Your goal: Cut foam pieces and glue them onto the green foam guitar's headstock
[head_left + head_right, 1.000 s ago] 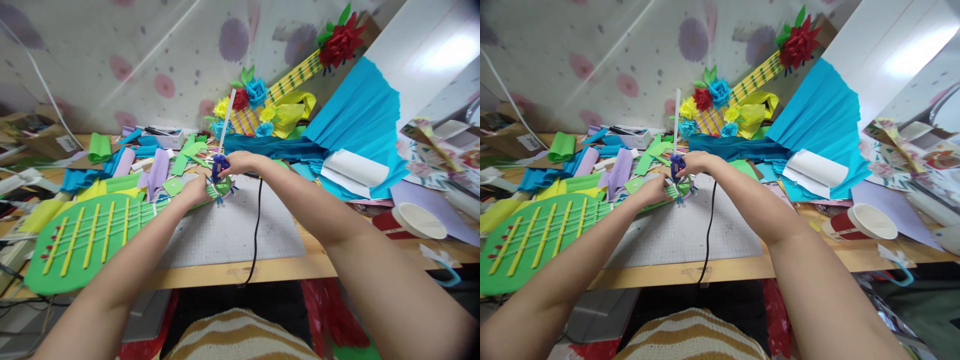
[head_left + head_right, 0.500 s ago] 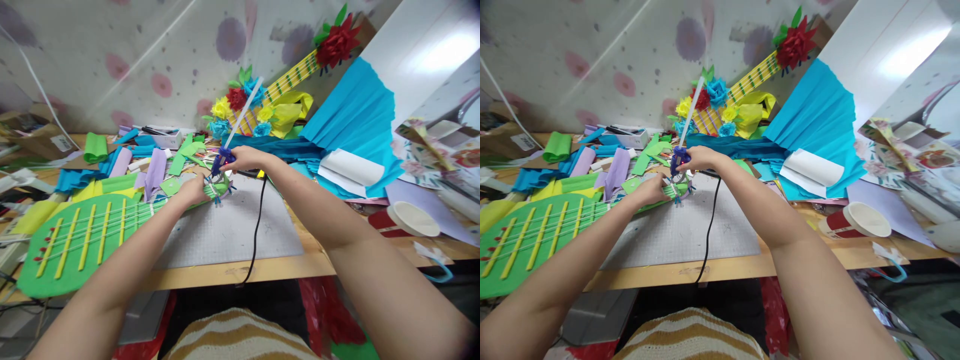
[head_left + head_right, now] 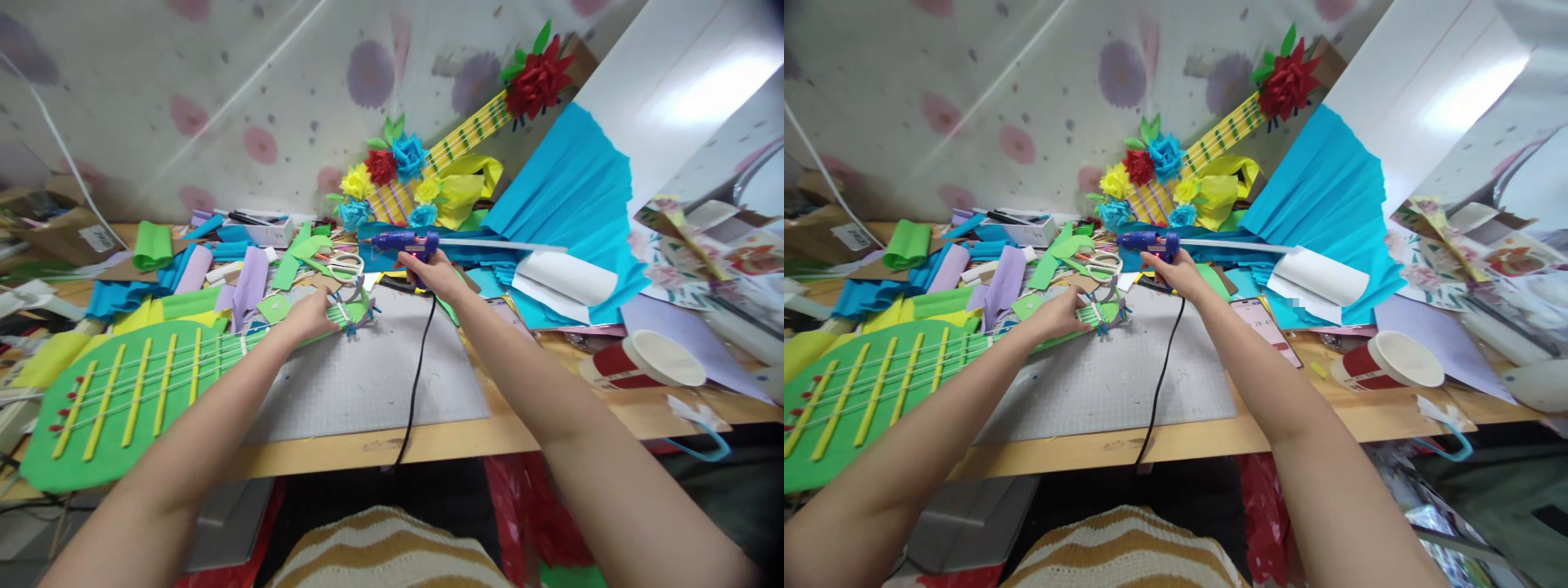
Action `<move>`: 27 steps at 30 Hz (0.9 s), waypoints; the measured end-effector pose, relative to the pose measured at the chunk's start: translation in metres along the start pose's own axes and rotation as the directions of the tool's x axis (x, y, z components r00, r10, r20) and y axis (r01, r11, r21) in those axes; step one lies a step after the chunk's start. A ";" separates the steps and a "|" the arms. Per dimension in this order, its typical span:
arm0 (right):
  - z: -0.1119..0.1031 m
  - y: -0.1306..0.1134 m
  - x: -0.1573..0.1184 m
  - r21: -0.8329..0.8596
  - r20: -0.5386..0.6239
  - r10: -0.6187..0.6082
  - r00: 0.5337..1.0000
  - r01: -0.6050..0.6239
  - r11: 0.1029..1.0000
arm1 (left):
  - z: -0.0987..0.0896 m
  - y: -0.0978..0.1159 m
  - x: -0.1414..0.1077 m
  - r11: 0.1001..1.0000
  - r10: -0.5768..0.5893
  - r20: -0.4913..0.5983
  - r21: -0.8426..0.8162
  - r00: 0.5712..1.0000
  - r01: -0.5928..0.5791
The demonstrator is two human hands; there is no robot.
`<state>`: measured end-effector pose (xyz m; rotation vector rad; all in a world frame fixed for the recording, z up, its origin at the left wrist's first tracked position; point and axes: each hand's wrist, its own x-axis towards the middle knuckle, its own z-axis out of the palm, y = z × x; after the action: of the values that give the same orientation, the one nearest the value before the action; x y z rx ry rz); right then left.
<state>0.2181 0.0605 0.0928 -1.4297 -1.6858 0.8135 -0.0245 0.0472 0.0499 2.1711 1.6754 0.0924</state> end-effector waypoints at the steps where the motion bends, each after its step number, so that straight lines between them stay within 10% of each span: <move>1: 0.001 0.004 -0.001 -0.005 -0.062 0.031 0.998 -0.031 0.999 | 0.000 0.000 0.000 1.000 0.004 -0.001 -0.002 1.000 -0.004; 7: 0.015 0.043 -0.014 -0.147 -0.333 0.139 0.933 -0.197 0.969 | 0.002 -0.002 0.003 1.000 0.016 0.000 -0.001 1.000 -0.016; 19: 0.036 0.087 -0.025 -0.470 -0.222 0.247 0.943 -0.325 0.820 | 0.001 -0.005 0.004 0.999 0.053 0.025 -0.008 0.998 -0.053; 27: 0.036 0.086 -0.061 -0.580 -0.477 -0.161 0.864 -0.172 0.796 | 0.004 -0.008 0.008 0.998 0.061 0.027 -0.006 0.998 -0.061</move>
<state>0.2347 0.0156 -0.0077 -1.8679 -1.5669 -0.1704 -0.0290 0.0552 0.0420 2.2099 1.5930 0.0828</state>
